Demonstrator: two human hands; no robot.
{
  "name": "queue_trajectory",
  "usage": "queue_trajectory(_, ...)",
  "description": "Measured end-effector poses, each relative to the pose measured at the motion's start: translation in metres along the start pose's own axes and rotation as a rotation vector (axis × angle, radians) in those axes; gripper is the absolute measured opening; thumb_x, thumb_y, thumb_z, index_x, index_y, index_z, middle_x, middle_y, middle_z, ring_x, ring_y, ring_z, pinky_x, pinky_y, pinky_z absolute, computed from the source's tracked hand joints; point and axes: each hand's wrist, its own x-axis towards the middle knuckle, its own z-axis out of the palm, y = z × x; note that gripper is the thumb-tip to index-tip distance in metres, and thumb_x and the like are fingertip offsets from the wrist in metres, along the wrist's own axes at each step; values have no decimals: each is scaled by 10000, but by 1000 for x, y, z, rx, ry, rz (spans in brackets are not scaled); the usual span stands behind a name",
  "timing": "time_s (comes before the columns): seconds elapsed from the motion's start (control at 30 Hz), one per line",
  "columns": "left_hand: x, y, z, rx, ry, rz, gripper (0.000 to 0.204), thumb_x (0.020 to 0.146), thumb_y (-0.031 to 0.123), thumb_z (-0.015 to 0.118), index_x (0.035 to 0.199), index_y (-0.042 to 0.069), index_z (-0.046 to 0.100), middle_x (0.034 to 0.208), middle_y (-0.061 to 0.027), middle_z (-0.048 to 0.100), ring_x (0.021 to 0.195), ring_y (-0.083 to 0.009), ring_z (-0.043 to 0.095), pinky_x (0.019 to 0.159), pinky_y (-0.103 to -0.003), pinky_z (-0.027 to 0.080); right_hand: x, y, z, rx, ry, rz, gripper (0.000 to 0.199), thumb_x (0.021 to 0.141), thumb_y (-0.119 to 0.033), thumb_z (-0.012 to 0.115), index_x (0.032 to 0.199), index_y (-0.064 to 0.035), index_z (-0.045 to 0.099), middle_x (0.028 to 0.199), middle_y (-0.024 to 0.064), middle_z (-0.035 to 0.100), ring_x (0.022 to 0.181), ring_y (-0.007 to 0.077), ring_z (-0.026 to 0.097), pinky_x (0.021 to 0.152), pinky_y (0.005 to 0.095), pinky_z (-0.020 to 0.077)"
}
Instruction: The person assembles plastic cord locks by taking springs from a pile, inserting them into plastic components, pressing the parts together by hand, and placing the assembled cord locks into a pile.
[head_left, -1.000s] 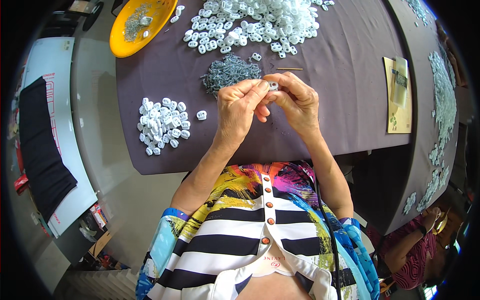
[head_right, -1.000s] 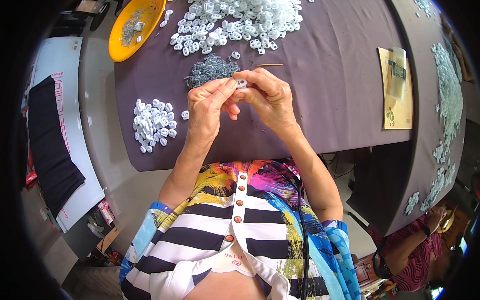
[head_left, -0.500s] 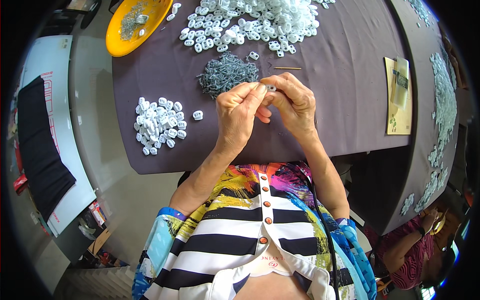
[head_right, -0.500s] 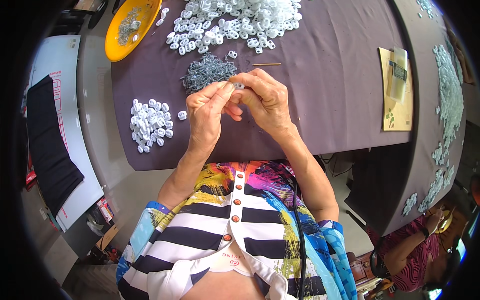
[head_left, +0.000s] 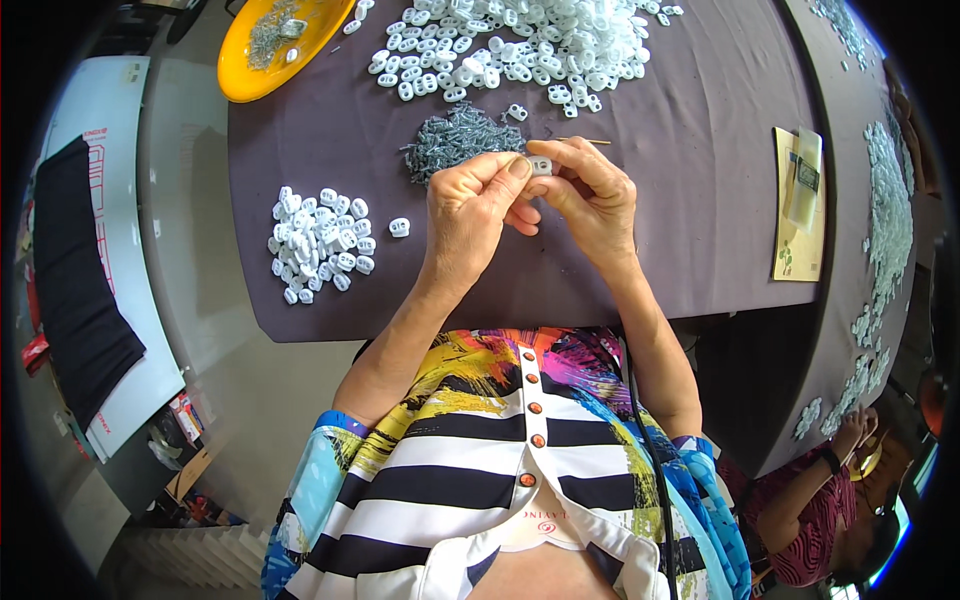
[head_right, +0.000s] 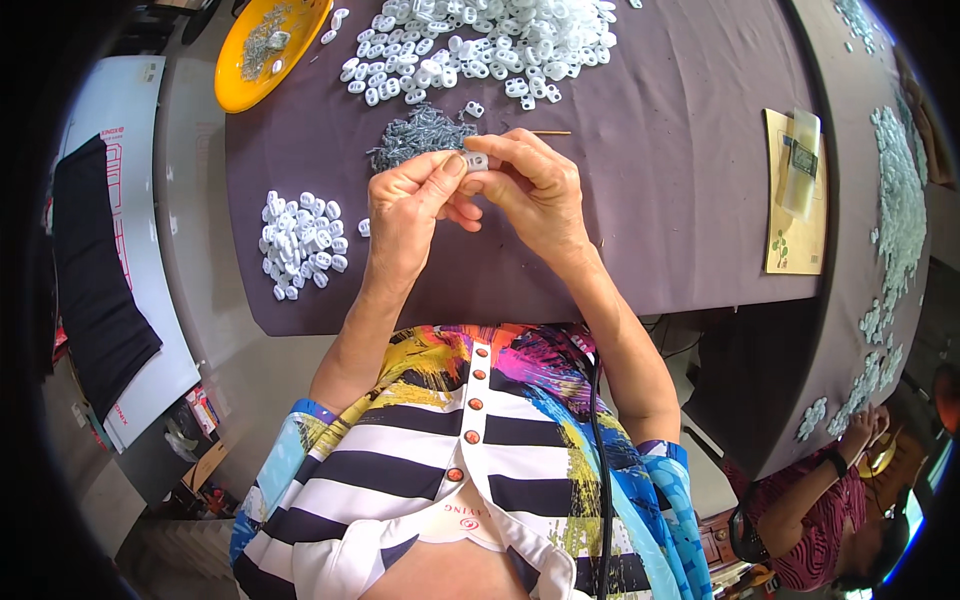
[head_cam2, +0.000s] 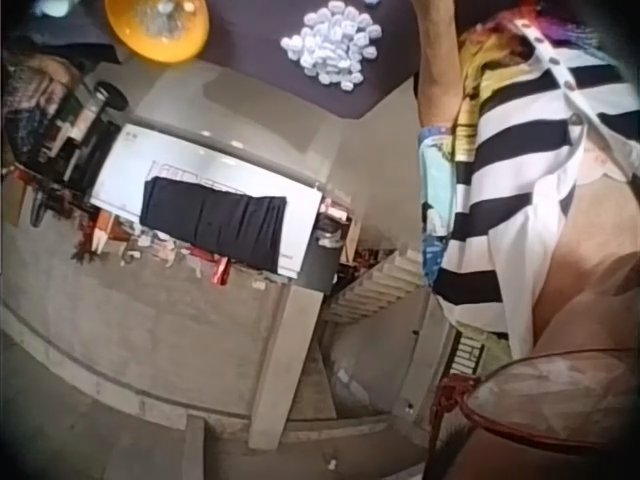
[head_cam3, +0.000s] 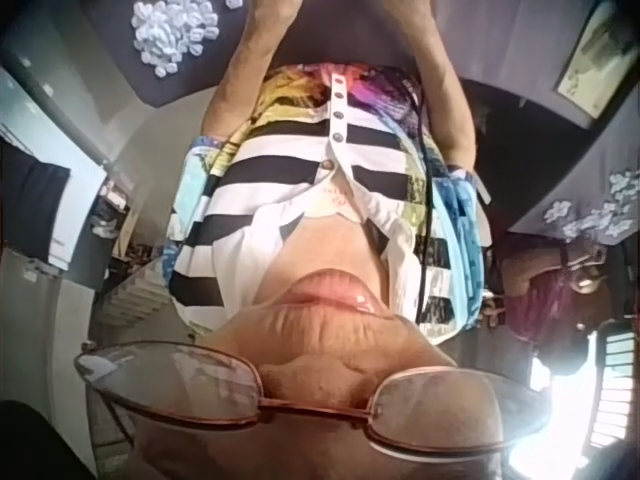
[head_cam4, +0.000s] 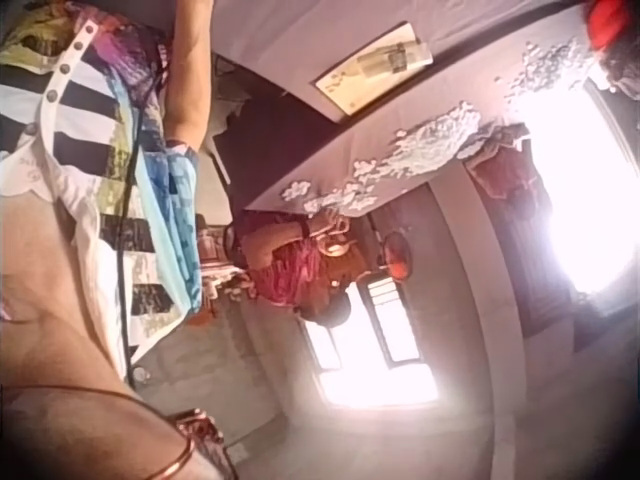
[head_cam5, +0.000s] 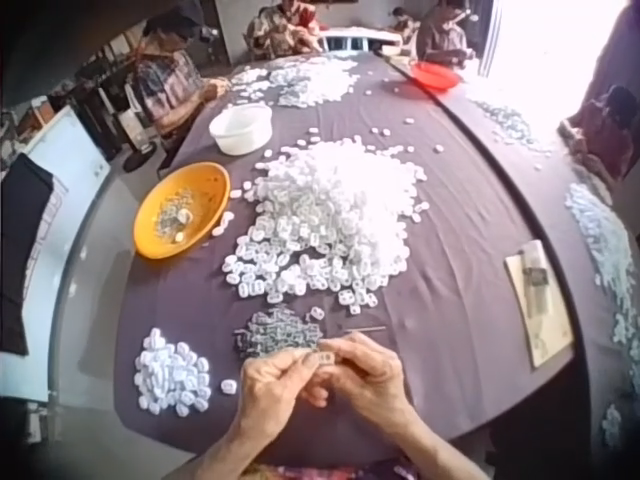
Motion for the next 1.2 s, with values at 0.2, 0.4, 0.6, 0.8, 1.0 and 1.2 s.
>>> queue_trajectory(0.2,-19,-2,-63,486,-7,-117,192,853,176,561,792,10,638,592,1,536,432,-31,456,374,-175,355,-7,-4,-4,-57,-37,55,284,749,65,637,1028,15,615,792,2,509,705,50,508,622,158,414)
queue_trajectory(0.4,-40,1,-122,662,217,-258,188,813,156,597,711,2,631,532,-3,525,418,-49,472,370,-202,378,-14,-2,-7,-282,-79,136,198,773,53,605,966,13,626,745,-5,511,638,46,493,563,177,406)
queue_trajectory(0.6,-43,-5,-134,729,303,-134,186,812,146,628,688,7,626,522,20,511,423,-33,448,369,-194,359,-12,-8,4,-365,-103,128,167,778,21,611,943,6,630,724,-9,512,615,45,471,566,181,386)
queue_trajectory(0.8,-44,-12,-135,857,365,171,104,773,92,634,766,-12,638,618,-59,582,507,-124,523,482,-261,419,-16,-6,3,-403,-77,129,187,779,28,605,962,0,631,728,-11,517,621,38,473,564,178,386)
queue_trajectory(1.0,-40,-17,-107,931,251,322,97,687,83,688,764,40,652,677,-105,585,592,-262,594,546,-337,467,-17,-7,4,-404,-59,119,181,781,32,596,957,2,630,736,-7,524,627,44,481,566,178,387)
queue_trajectory(1.2,-37,-22,-114,1027,321,343,51,684,53,673,722,49,639,678,-86,588,582,-255,584,533,-342,458,-16,-11,3,-408,-63,133,162,777,24,601,934,-2,630,719,6,530,621,56,504,562,192,403)
